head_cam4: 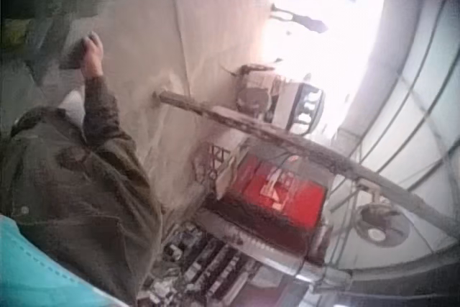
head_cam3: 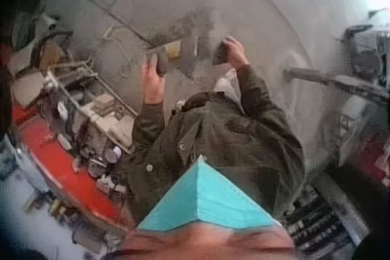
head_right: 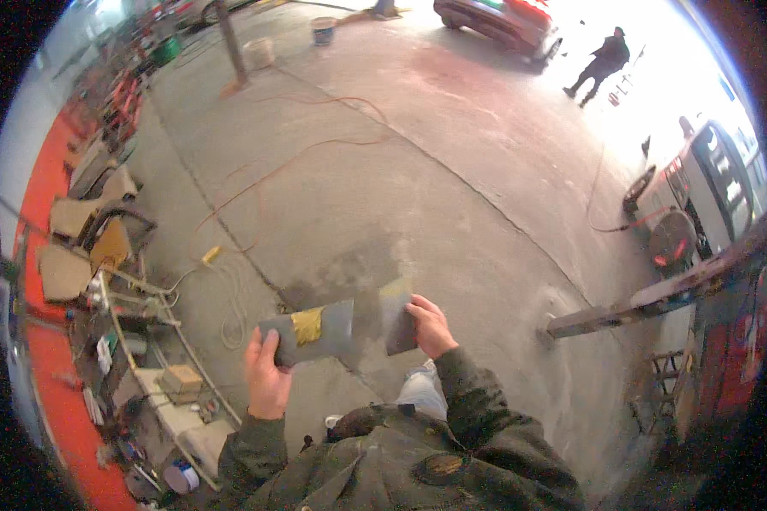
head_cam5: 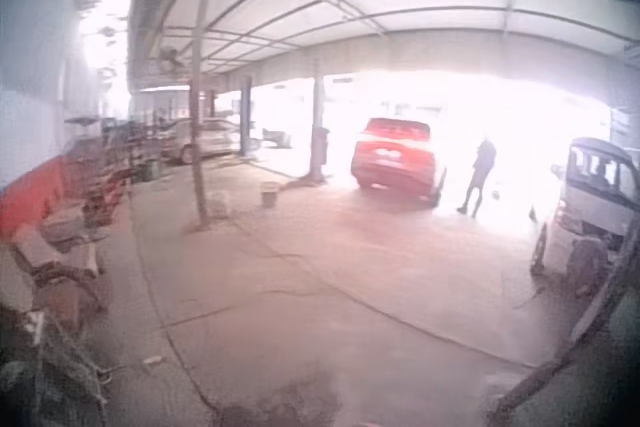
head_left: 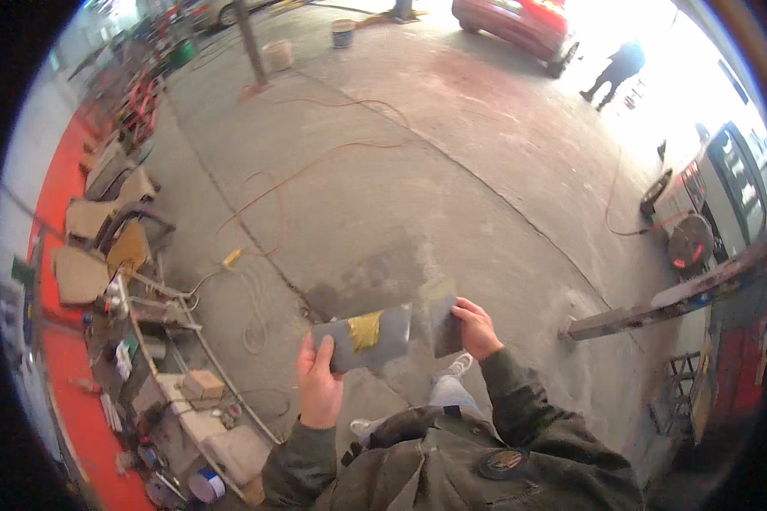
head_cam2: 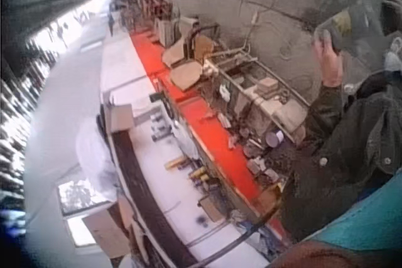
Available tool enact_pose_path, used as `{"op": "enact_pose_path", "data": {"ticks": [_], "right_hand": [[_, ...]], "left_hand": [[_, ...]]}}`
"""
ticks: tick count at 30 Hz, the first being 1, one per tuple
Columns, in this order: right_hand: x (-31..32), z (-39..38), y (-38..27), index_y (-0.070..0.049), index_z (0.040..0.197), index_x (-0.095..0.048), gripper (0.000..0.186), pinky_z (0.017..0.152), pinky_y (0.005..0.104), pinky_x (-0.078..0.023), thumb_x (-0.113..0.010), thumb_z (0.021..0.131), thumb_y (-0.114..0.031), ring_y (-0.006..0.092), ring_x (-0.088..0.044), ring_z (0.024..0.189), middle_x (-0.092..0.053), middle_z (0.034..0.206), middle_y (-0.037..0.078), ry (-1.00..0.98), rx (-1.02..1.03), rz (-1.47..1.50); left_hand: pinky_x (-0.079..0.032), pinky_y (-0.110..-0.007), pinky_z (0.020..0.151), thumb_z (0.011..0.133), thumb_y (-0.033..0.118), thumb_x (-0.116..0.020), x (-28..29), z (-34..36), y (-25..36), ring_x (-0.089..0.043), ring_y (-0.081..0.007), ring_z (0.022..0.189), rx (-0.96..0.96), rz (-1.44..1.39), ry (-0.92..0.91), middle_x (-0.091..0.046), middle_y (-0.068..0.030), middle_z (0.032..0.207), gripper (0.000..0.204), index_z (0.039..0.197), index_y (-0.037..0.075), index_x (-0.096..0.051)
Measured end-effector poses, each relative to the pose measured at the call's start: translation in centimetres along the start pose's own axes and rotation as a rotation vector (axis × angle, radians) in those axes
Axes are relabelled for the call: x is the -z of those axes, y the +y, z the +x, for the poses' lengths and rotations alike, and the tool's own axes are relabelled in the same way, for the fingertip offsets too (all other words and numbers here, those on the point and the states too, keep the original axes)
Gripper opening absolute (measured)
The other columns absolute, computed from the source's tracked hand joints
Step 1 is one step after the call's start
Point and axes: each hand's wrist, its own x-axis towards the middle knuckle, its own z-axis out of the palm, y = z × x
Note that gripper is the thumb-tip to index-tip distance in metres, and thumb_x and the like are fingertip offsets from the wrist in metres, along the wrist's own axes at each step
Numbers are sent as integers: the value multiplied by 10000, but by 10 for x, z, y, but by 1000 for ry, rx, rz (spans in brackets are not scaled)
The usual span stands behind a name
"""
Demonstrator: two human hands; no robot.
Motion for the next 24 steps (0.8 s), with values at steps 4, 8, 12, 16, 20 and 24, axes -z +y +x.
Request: {"op": "enact_pose_path", "data": {"ticks": [4, 8, 12, 16, 20, 24], "right_hand": [[126, -23, -62, -22, 1251, -634, 261, 896, 342, -515, -513, 1029, -88, 179, -664, 1025, -701, 1126, 57, 107, 74, 183], [240, -18, -112, -7, 1290, -633, 302, 772, 331, -539, -480, 1062, -133, 156, -636, 904, -672, 1016, 29, 163, 37, 180], [256, -8, -206, -2, 1416, -574, 563, 737, 316, -525, -457, 1112, -461, 145, -592, 862, -623, 1073, 20, 77, -21, 474], [292, 36, -257, 8, 1528, -444, 722, 898, 352, -544, -496, 1072, -550, 200, -635, 1084, -592, 1403, 116, -150, 164, 682], [305, 96, -350, 21, 1523, -437, 611, 1051, 438, -518, -497, 1084, -400, 290, -600, 1280, -584, 1439, 185, 41, 193, 620], [362, 167, -430, 32, 1324, -606, 350, 940, 377, -574, -581, 1055, -191, 202, -702, 1072, -716, 1204, 114, 349, 386, 403]], "left_hand": [[-555, -314, 856, 1091, 185, -539, -123, 78, -79, -670, -121, 1024, 76, 36, -55, -685, 9, 1145, 176, 1231, 97, -598], [-531, -310, 905, 1081, 213, -570, -235, 141, -165, -632, -125, 1043, 148, 12, -127, -649, -10, 1155, 198, 1223, 75, -569], [-549, -323, 868, 1078, 212, -565, -326, 196, -225, -650, -130, 1013, 187, 21, -52, -665, -14, 1144, 177, 1207, 92, -574], [-591, -349, 844, 1073, 212, -558, -380, 272, -269, -679, -165, 1027, 231, 60, -65, -674, -43, 1158, 193, 1216, 82, -566], [-589, -335, 872, 1069, 196, -557, -464, 348, -301, -676, -164, 1044, 242, 66, -142, -675, -46, 1163, 208, 1230, 66, -571], [-550, -310, 884, 1066, 195, -559, -561, 428, -349, -656, -140, 1019, 326, 84, -306, -677, -26, 1126, 200, 1214, 67, -601]]}}
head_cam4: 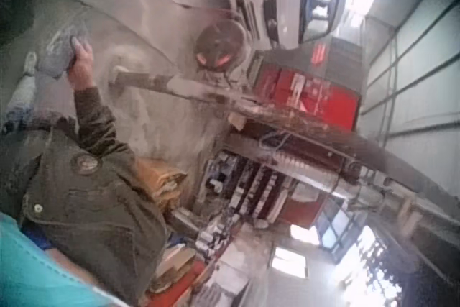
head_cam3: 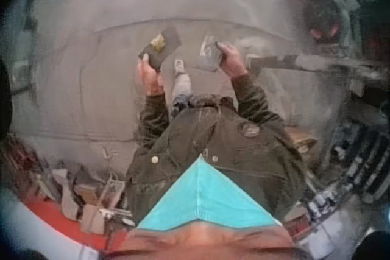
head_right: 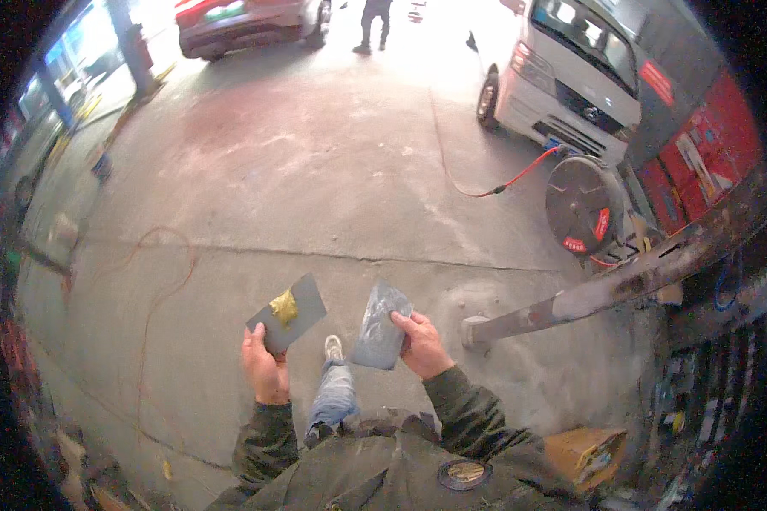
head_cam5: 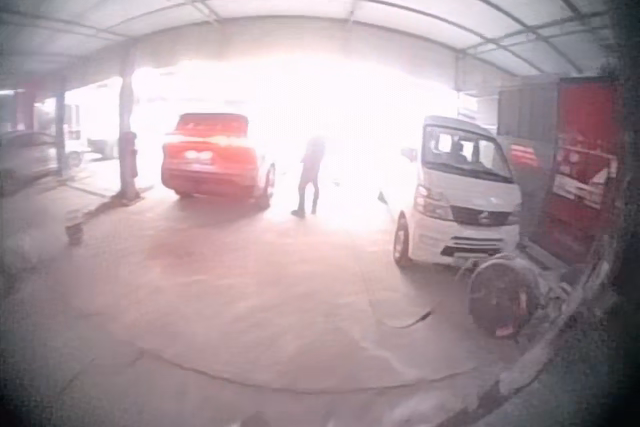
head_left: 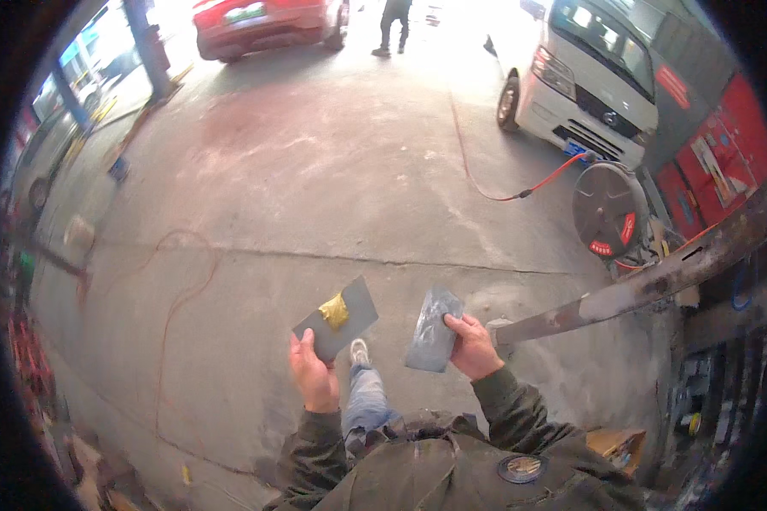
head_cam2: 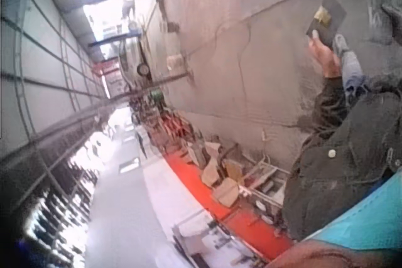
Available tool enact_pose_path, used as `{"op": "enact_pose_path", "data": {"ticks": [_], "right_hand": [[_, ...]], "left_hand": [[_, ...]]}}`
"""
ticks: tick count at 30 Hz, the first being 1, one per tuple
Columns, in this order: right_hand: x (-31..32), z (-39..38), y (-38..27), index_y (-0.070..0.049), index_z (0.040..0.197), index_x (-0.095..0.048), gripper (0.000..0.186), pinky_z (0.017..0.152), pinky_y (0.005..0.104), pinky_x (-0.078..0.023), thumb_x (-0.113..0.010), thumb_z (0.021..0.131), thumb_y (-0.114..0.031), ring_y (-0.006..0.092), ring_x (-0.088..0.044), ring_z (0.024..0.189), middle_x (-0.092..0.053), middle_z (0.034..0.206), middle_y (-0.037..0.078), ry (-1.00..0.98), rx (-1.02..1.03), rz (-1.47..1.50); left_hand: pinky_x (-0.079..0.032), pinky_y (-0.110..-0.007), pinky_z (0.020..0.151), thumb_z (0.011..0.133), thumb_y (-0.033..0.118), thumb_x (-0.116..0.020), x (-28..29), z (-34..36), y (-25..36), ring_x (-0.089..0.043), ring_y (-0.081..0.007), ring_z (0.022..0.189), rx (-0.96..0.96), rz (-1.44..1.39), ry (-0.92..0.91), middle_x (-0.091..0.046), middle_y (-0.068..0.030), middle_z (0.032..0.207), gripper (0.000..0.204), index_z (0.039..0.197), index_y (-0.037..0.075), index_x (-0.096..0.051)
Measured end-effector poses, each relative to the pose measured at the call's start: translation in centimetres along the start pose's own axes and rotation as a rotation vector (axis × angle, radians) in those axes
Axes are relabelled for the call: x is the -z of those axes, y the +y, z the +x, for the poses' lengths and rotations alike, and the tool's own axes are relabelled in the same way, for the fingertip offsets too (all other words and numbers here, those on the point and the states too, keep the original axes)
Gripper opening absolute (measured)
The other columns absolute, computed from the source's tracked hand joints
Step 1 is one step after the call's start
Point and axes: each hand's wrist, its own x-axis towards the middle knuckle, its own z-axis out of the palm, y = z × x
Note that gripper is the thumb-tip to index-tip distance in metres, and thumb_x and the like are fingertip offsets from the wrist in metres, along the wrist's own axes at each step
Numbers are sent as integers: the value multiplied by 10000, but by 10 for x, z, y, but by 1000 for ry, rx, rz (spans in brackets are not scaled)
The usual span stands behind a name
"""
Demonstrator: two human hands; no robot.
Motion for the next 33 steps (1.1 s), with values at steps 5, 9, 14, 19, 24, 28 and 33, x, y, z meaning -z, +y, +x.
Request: {"op": "enact_pose_path", "data": {"ticks": [5, 9, 14, 19, 24, 28, 33], "right_hand": [[-29, 117, -107, 0, 1135, -707, 180, 758, 254, -546, -663, 1017, -128, 67, -660, 862, -731, 1012, 5, 196, 338, -371], [-40, 204, -177, -32, 868, -656, 196, 604, 232, -396, -707, 1007, -160, 18, -472, 709, -575, 783, -87, 352, 502, -553], [-8, 336, -243, -70, 674, -454, 442, 515, 276, -258, -742, 991, -180, 23, -302, 625, -361, 672, -111, 514, 646, -633], [30, 483, -326, 13, 920, -758, 176, 599, 227, -473, -744, 980, -151, 32, -587, 694, -709, 799, -23, 447, 514, -385], [47, 592, -433, 27, 968, -770, 182, 605, 239, -488, -734, 989, -150, 42, -595, 693, -720, 825, -14, 448, 475, -245], [69, 675, -514, 48, 967, -770, 202, 610, 240, -505, -724, 991, -147, 46, -616, 700, -736, 831, -3, 486, 472, -188], [103, 799, -604, 5, 860, -746, 208, 567, 240, -439, -731, 990, -156, 36, -544, 652, -679, 774, -40, 547, 492, -90]], "left_hand": [[-539, -302, 893, 1066, 129, -539, -106, 133, -2, -657, -136, 990, 43, 90, -233, -686, -55, 1100, 184, 1198, 14, -593], [-501, -290, 944, 1067, 129, -526, -196, 214, -1, -619, -124, 1013, 95, 181, -371, -664, -58, 1109, 208, 1214, -4, -586], [-498, -295, 959, 1068, 147, -537, -299, 331, -37, -605, -125, 1044, 82, 244, -523, -654, -59, 1125, 223, 1223, -9, -577], [-543, -350, 945, 1066, 128, -542, -421, 457, -103, -633, -166, 1039, 36, 347, -572, -642, -85, 1162, 209, 1238, 9, -540], [-503, -265, 842, 1108, 208, -539, -553, 545, -141, -571, -94, 950, 19, 450, -589, -626, -39, 1082, 258, 1282, 18, -519], [-514, -273, 800, 1121, 264, -525, -639, 609, -175, -594, -104, 903, -64, 576, -632, -653, -50, 1041, 318, 1313, 10, -516], [-472, -249, 780, 1131, 345, -506, -753, 695, -215, -529, -70, 902, -203, 724, -649, -603, -15, 1037, 374, 1292, 7, -510]]}}
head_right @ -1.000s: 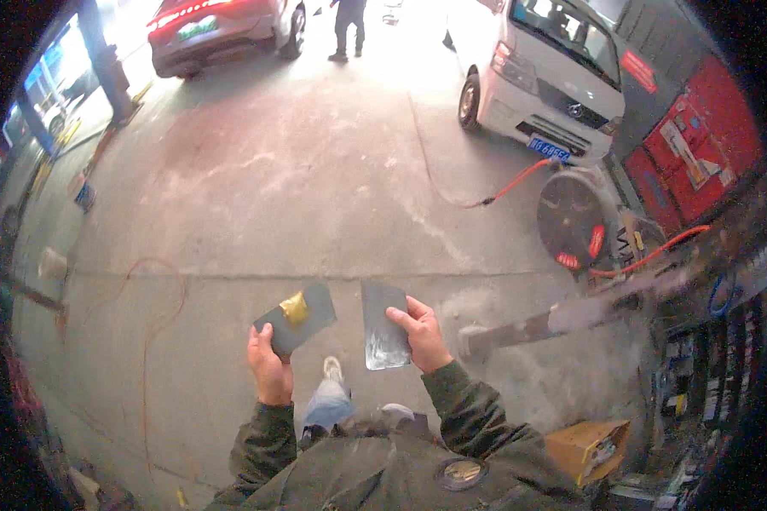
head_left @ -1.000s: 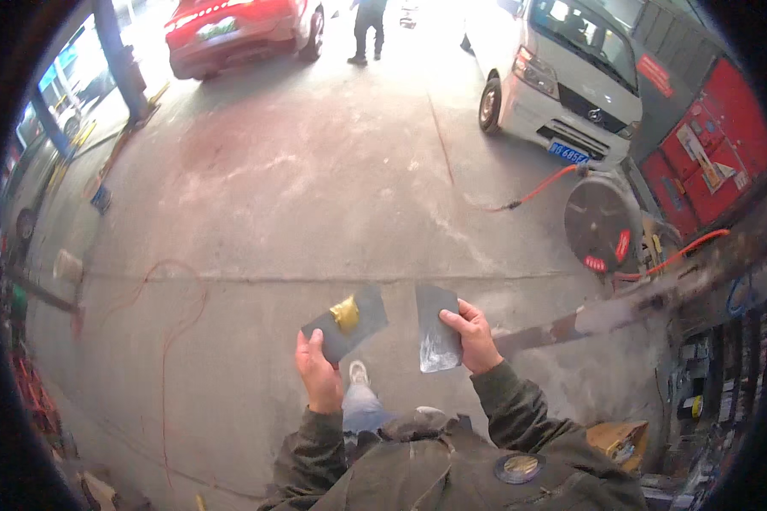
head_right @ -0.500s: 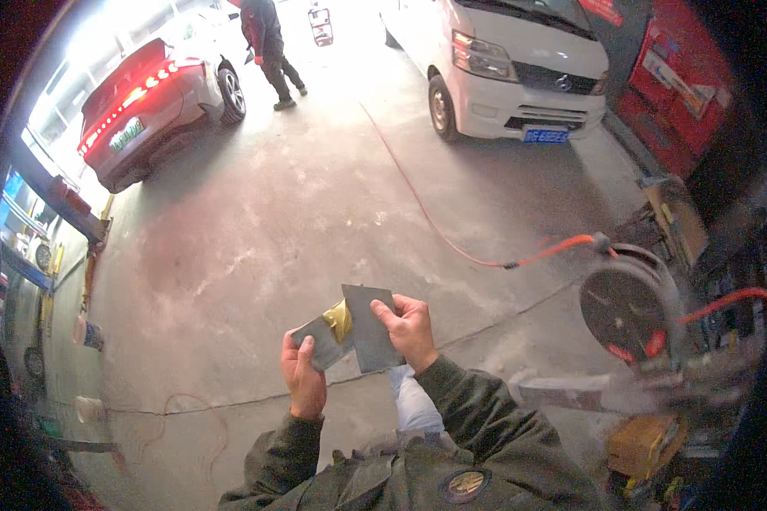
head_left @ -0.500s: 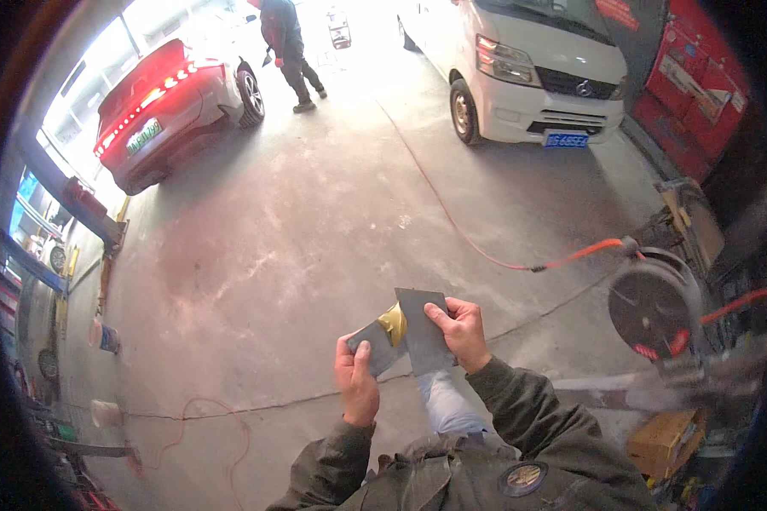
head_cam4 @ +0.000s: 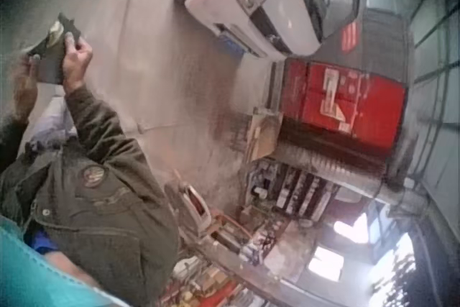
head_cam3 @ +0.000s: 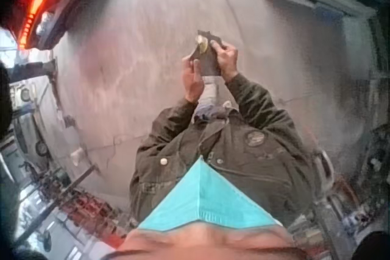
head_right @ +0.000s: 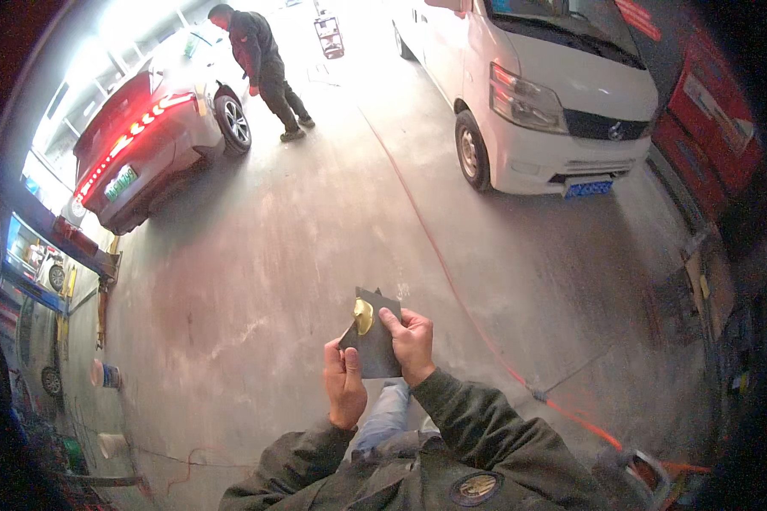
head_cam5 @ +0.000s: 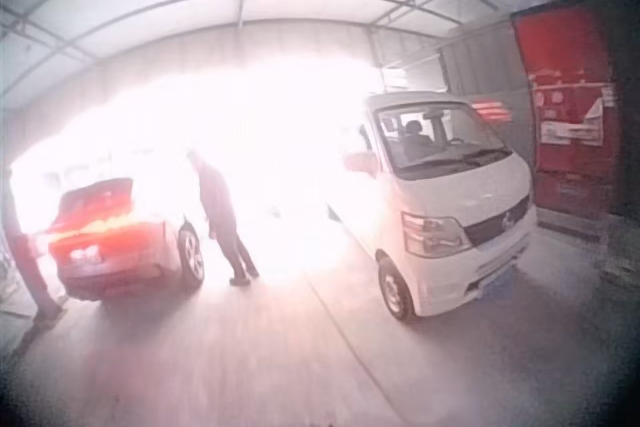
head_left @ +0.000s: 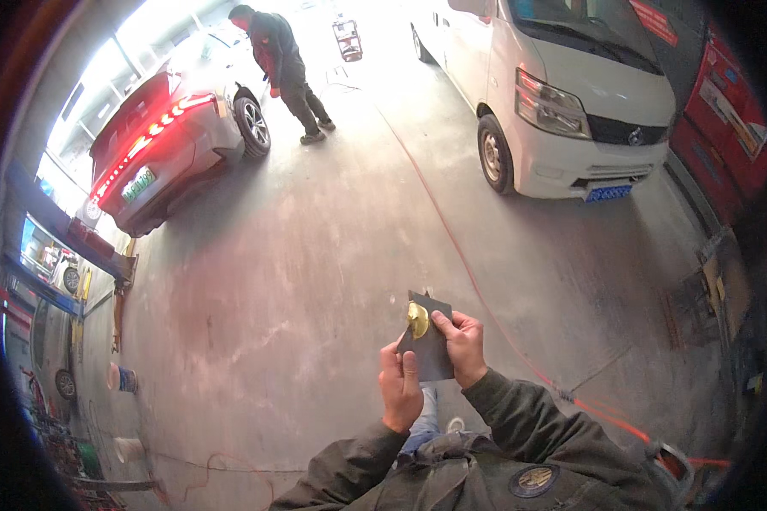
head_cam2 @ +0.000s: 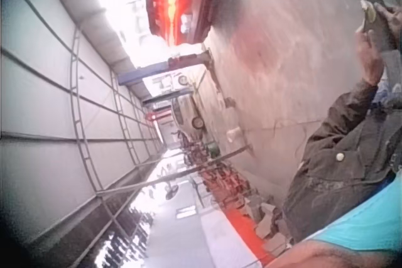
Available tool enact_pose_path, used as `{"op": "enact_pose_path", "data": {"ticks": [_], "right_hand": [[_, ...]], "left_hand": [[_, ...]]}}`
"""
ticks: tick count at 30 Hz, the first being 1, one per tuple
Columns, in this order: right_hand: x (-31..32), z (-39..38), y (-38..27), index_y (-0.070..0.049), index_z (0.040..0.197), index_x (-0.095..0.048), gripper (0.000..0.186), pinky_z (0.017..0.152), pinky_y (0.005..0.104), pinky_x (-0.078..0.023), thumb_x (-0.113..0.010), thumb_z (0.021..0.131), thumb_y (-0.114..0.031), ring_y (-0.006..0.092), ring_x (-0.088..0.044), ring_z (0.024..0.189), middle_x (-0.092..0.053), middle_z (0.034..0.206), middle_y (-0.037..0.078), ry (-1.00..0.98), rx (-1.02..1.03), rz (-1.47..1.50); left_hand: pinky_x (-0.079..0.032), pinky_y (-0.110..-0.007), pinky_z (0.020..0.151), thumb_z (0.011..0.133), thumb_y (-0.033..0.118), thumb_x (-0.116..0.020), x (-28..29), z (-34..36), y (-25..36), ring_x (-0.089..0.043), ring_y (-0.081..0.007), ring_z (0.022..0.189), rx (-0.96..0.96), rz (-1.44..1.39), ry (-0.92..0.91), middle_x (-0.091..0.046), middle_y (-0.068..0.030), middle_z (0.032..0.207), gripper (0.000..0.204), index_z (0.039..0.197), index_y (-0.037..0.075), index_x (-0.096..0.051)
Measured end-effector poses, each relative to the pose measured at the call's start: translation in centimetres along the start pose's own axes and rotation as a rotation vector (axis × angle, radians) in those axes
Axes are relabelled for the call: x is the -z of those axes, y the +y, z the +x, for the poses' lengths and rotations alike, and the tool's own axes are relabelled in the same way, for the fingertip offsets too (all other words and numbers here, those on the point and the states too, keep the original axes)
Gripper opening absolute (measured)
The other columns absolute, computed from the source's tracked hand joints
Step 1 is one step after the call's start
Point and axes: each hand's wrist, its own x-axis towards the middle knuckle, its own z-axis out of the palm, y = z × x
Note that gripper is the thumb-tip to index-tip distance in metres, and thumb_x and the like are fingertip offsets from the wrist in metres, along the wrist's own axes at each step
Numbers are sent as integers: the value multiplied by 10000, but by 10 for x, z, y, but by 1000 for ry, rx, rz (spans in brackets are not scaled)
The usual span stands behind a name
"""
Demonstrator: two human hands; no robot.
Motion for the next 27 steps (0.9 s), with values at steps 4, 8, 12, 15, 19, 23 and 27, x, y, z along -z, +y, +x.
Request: {"op": "enact_pose_path", "data": {"ticks": [4, 8, 12, 15, 19, 23, 27], "right_hand": [[-36, 140, -14, -22, 800, -718, 245, 543, 249, -388, -738, 990, -175, 34, -496, 632, -634, 745, -62, 43, 30, -15], [-90, 285, -85, -15, 805, -719, 267, 578, 249, -419, -742, 994, -202, 37, -515, 654, -635, 747, -61, 183, 168, 60], [-111, 408, -172, 56, 1069, -756, 165, 737, 258, -526, -692, 1017, -87, 59, -617, 840, -746, 1016, 26, -58, 643, 150], [-123, 475, -217, 58, 1205, -737, 241, 868, 282, -570, -695, 1004, -70, 114, -689, 945, -769, 1109, 77, -430, 488, -256], [-150, 608, -249, 19, 1284, -721, 285, 969, 319, -582, -645, 1015, -33, 176, -724, 1076, -769, 1203, 126, -680, 442, -272], [-169, 754, -273, -34, 1296, -731, 312, 927, 315, -596, -650, 995, -17, 167, -732, 1073, -777, 1190, 137, -740, 528, -508], [-200, 893, -315, -48, 1222, -764, 284, 823, 334, -610, -684, 950, -21, 221, -756, 973, -781, 1119, 123, -682, 715, -746]], "left_hand": [[-498, -279, 751, 1129, 358, -504, -21, 135, -10, -558, -93, 851, -61, 113, -6, -641, -31, 933, 392, 1262, -7, -554], [-548, -339, 749, 1111, 226, -524, -38, 287, -3, -690, -164, 858, -136, 189, -106, -732, -180, 990, 264, 1211, 1, -620], [-464, -333, 624, 1121, 210, -516, -42, 452, 6, -547, -112, 722, -128, 373, -124, -662, -82, 823, 279, 977, -7, -616], [-433, -286, 642, 1125, 229, -525, -59, 574, 7, -473, -79, 749, -52, -86, -164, -587, 5, 791, 299, 958, -7, -602], [-415, -247, 681, 1120, 212, -546, -85, 716, 7, -450, -56, 792, -147, 19, -87, -545, 37, 819, 279, 947, 1, -602], [-410, -244, 678, 1115, 196, -555, -120, 857, -4, -444, -59, 783, -213, 31, -47, -546, 41, 814, 274, 947, -14, -604], [-436, -236, 695, 1120, 207, -546, -148, 989, 2, -489, -50, 790, -208, -14, -38, -611, 32, 848, 282, 975, -15, -642]]}}
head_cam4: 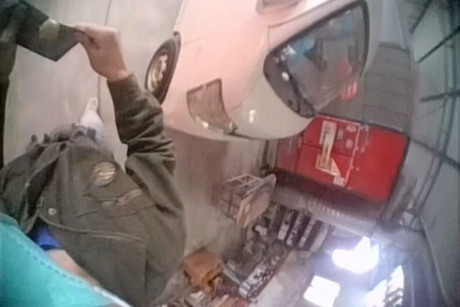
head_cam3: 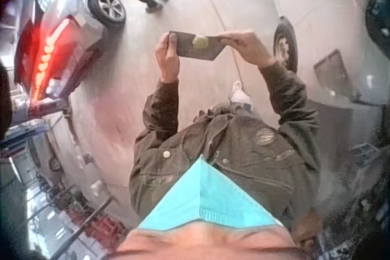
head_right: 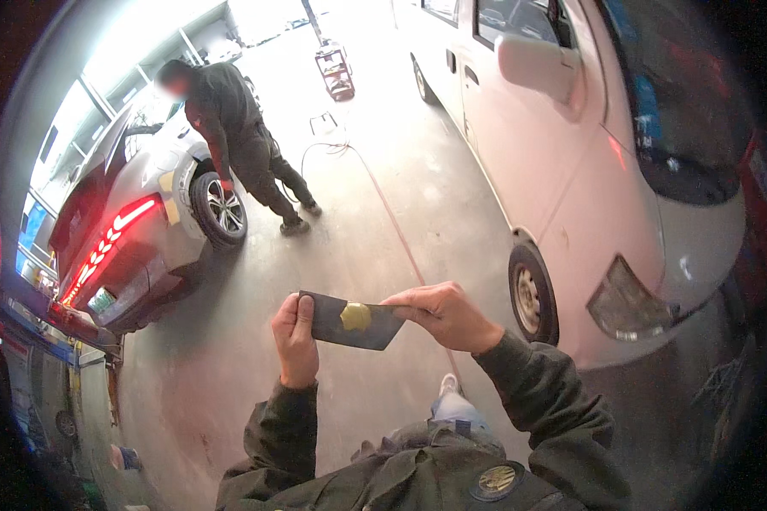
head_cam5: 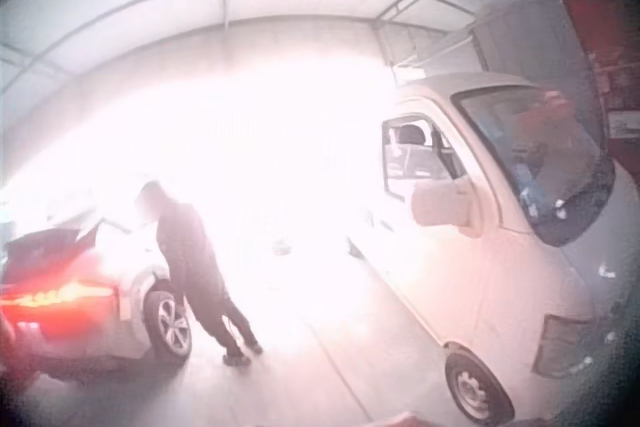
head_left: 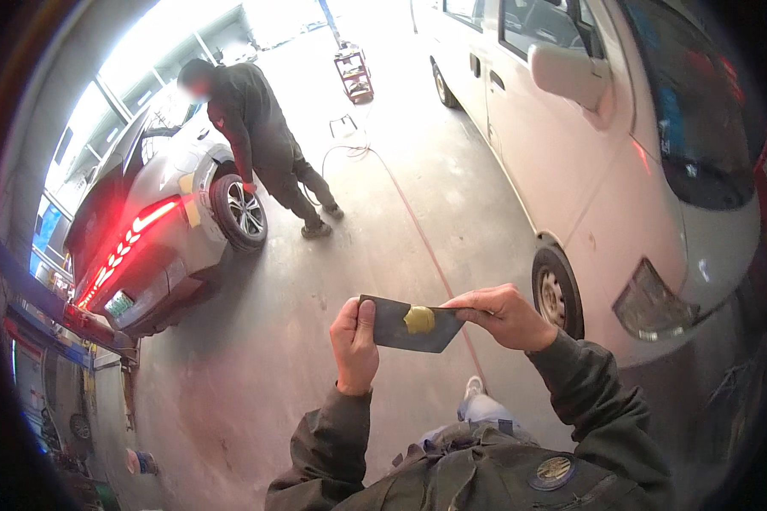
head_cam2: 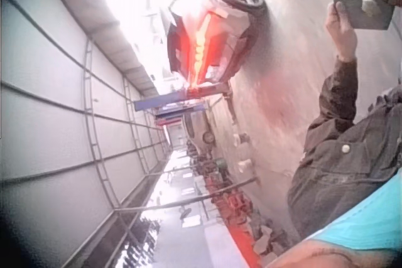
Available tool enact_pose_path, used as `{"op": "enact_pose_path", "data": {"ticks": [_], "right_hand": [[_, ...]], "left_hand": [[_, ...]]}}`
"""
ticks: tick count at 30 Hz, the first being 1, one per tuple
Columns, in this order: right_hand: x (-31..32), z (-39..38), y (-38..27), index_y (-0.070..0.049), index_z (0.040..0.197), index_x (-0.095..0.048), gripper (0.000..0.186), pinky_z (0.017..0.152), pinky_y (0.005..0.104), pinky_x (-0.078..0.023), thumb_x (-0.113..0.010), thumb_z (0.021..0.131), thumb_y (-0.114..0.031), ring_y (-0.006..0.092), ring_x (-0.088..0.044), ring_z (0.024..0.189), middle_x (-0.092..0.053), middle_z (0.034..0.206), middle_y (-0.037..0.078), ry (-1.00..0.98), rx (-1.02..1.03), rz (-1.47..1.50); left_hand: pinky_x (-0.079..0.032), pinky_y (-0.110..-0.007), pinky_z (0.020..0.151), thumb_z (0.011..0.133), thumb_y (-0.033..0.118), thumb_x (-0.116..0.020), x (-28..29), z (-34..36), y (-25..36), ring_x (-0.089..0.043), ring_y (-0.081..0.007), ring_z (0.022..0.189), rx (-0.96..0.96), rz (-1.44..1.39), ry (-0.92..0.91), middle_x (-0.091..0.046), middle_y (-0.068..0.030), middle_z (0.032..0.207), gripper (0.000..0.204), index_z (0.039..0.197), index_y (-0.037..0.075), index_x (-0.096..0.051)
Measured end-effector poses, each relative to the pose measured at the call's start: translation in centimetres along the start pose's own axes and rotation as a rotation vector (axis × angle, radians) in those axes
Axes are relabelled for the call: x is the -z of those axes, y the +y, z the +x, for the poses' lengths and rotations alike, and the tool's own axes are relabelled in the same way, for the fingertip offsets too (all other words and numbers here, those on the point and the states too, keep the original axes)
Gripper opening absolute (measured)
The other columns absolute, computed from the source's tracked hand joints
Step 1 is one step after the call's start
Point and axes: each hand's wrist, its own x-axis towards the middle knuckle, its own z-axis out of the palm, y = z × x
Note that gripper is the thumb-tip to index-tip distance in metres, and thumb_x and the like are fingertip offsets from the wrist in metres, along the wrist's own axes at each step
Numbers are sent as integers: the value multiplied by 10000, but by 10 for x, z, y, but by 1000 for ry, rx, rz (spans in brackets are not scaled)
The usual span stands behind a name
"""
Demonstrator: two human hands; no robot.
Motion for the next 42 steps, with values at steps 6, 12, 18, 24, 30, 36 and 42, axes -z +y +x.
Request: {"op": "enact_pose_path", "data": {"ticks": [6, 12, 18, 24, 30, 36, 42], "right_hand": [[38, 159, 59, -112, 1167, -787, 364, 841, 356, -525, -728, 815, -42, 193, -647, 1001, -718, 1110, 14, 271, 348, -646], [39, 294, 175, -107, 1173, -779, 386, 873, 352, -497, -732, 791, -82, 178, -617, 1008, -709, 1128, -17, 125, 387, -638], [78, 465, 277, -103, 1102, -798, 310, 858, 363, -517, -729, 806, -40, 218, -642, 934, -755, 1082, 16, 269, 296, -490], [108, 604, 373, -101, 1113, -793, 305, 863, 358, -489, -710, 823, -61, 213, -643, 960, -745, 1154, 12, 271, 300, -559], [166, 755, 506, -95, 1152, -780, 347, 860, 350, -485, -700, 824, -14, 215, -654, 978, -757, 1115, 20, 320, 271, -491], [226, 922, 631, -105, 1176, -780, 373, 892, 349, -478, -722, 812, -50, 185, -649, 1018, -736, 1183, 2, 161, 363, -507], [304, 1093, 721, -97, 1140, -792, 321, 882, 365, -503, -734, 834, -20, 219, -662, 960, -770, 1091, 48, 157, 357, -453]], "left_hand": [[-446, -214, 699, 1131, 217, -526, -34, 169, -60, -507, -30, 802, 158, -139, 179, -640, 35, 900, 290, 1020, -17, -657], [-446, -213, 700, 1131, 212, -526, -61, 347, -131, -495, -28, 797, 110, -281, 258, -623, 43, 882, 283, 976, 1, -634], [-425, -198, 689, 1131, 208, -524, -61, 534, -202, -492, -29, 761, 18, 71, 207, -606, 42, 853, 282, 922, 38, -610], [-307, -222, 595, 1123, 180, -542, -90, 709, -236, -361, -18, 722, 12, 10, 172, -445, 85, 769, 313, 835, 58, -523], [-265, -225, 587, 1122, 176, -542, -127, 884, -310, -320, -18, 720, 33, 134, 219, -392, 96, 762, 328, 819, 57, -502], [-351, -247, 576, 1114, 193, -556, -172, 1093, -374, -394, -43, 706, 0, 58, 273, -507, 47, 733, 282, 921, -4, -616], [-395, -234, 636, 1122, 201, -541, -196, 1266, -422, -445, -44, 745, 37, 147, 347, -564, 42, 794, 279, 946, -1, -621]]}}
